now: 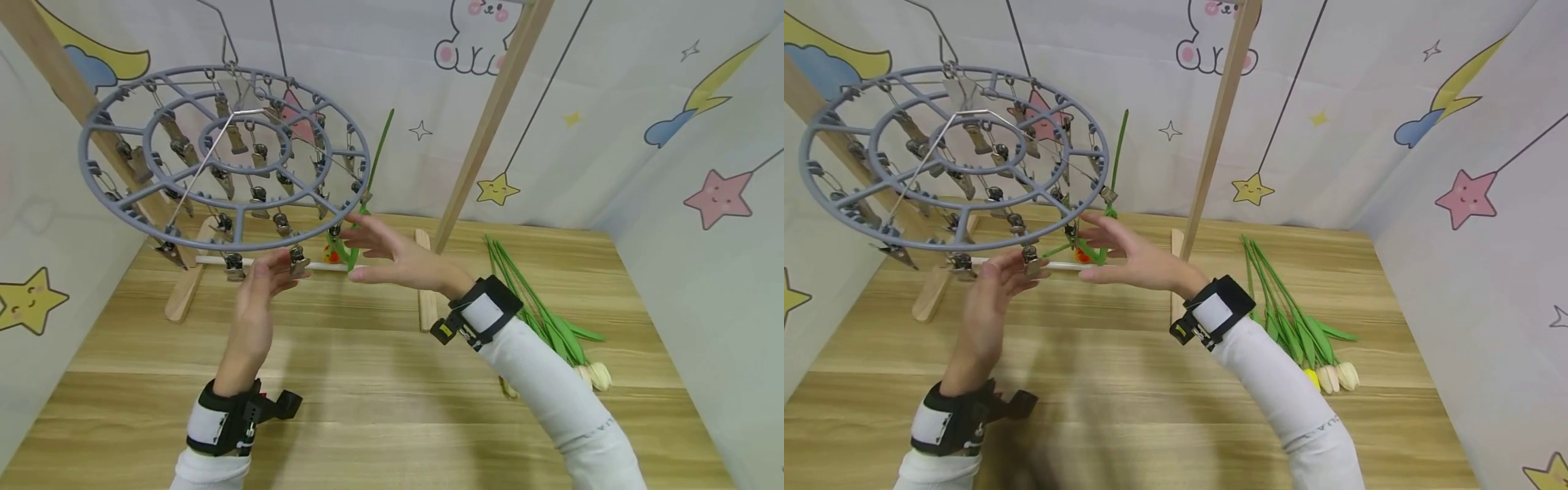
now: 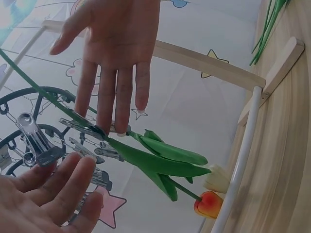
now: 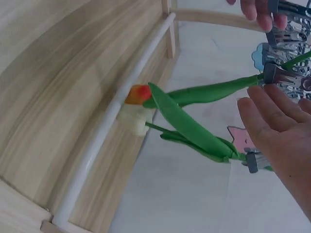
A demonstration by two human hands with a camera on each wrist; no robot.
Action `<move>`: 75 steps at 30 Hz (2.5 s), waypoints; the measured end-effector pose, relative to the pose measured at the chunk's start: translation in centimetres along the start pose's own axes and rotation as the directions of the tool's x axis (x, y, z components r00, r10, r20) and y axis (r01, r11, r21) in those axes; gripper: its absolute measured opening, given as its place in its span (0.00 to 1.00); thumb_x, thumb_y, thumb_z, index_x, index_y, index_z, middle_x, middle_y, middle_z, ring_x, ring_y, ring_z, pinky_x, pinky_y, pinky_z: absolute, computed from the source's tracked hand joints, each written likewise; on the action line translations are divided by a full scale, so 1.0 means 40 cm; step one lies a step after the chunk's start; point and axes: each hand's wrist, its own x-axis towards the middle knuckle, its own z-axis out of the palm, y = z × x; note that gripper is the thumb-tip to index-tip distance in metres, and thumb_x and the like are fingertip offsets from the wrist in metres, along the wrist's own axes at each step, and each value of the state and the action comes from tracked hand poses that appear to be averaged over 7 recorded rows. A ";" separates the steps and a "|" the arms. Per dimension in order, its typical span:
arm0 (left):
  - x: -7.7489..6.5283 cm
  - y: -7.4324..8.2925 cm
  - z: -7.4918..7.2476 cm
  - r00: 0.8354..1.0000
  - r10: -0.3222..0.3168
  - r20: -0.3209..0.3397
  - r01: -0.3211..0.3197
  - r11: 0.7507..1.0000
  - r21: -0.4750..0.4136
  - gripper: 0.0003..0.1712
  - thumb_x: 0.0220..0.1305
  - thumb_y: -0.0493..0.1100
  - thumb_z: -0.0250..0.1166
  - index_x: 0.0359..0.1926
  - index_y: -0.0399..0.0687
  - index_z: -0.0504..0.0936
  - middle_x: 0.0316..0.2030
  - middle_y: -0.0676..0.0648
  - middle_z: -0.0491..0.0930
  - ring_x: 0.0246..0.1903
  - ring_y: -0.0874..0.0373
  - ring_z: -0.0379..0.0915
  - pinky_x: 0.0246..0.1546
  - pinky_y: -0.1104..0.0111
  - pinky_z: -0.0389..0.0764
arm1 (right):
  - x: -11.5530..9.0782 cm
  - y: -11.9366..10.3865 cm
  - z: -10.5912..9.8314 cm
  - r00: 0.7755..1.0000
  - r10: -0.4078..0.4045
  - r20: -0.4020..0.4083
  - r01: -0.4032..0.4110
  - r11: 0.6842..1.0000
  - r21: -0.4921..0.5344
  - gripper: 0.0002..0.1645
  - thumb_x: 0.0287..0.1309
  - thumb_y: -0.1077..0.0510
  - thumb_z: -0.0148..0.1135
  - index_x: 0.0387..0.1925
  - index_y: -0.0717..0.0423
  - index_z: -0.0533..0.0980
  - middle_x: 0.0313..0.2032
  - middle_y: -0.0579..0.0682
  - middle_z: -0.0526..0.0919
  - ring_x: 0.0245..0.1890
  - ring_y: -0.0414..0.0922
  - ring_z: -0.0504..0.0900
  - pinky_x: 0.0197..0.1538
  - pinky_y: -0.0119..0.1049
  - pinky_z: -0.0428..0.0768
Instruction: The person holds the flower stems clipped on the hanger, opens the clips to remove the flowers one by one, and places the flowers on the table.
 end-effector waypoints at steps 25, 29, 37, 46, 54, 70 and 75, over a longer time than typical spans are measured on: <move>-0.010 -0.026 -0.020 0.979 0.051 0.196 -0.093 0.973 0.209 0.50 0.74 0.68 0.19 0.66 0.32 0.68 0.62 0.30 0.70 0.64 0.47 0.61 0.65 0.73 0.58 | 0.060 0.017 0.094 0.883 -0.107 -0.456 0.076 0.993 -0.086 0.21 0.72 0.58 0.54 0.62 0.62 0.70 0.55 0.60 0.79 0.56 0.50 0.79 0.56 0.35 0.82; -0.002 -0.024 -0.020 0.974 0.039 0.221 -0.090 0.970 0.226 0.48 0.75 0.66 0.19 0.69 0.34 0.65 0.66 0.30 0.66 0.68 0.37 0.56 0.72 0.53 0.52 | 0.055 0.025 0.087 0.890 -0.171 -0.423 0.158 0.985 -0.065 0.20 0.73 0.63 0.50 0.62 0.67 0.69 0.56 0.65 0.77 0.56 0.54 0.78 0.57 0.41 0.82; 0.004 -0.031 -0.029 0.976 -0.040 0.214 -0.026 0.955 0.294 0.51 0.73 0.68 0.17 0.72 0.34 0.60 0.75 0.32 0.50 0.76 0.33 0.38 0.71 0.34 0.36 | 0.046 0.018 0.082 0.953 -0.102 -0.284 0.136 0.985 0.103 0.21 0.76 0.62 0.44 0.65 0.65 0.65 0.59 0.65 0.77 0.60 0.58 0.78 0.57 0.51 0.82; 0.016 -0.058 -0.026 0.941 -0.075 0.331 -0.035 0.948 0.316 0.39 0.77 0.63 0.22 0.77 0.50 0.55 0.78 0.43 0.49 0.77 0.39 0.38 0.72 0.34 0.37 | 0.045 0.013 0.089 0.963 -0.097 -0.252 0.134 0.982 0.134 0.24 0.79 0.56 0.37 0.65 0.64 0.68 0.61 0.62 0.75 0.59 0.54 0.78 0.57 0.45 0.82; 0.033 -0.071 -0.006 0.872 -0.172 0.459 -0.046 0.903 0.426 0.43 0.77 0.60 0.44 0.78 0.56 0.30 0.79 0.41 0.38 0.78 0.39 0.36 0.71 0.34 0.47 | 0.045 0.001 0.101 0.951 -0.107 -0.290 0.120 0.992 0.029 0.21 0.76 0.58 0.43 0.63 0.64 0.69 0.62 0.59 0.75 0.59 0.51 0.79 0.59 0.42 0.81; 0.037 -0.040 -0.001 0.942 0.010 0.334 -0.055 0.991 0.124 0.35 0.78 0.61 0.23 0.75 0.52 0.58 0.54 0.43 0.82 0.60 0.56 0.74 0.71 0.41 0.54 | 0.017 0.016 0.076 0.936 -0.204 -0.288 0.222 0.974 0.033 0.46 0.67 0.27 0.45 0.61 0.65 0.70 0.55 0.64 0.78 0.58 0.52 0.77 0.62 0.55 0.76; 0.033 -0.024 0.002 0.964 0.005 0.265 -0.003 1.000 -0.008 0.38 0.79 0.60 0.28 0.61 0.36 0.73 0.48 0.57 0.84 0.63 0.65 0.70 0.71 0.65 0.61 | 0.015 0.013 0.070 0.920 -0.207 -0.334 0.221 0.975 0.006 0.43 0.72 0.32 0.37 0.63 0.65 0.69 0.57 0.64 0.78 0.58 0.54 0.77 0.57 0.54 0.78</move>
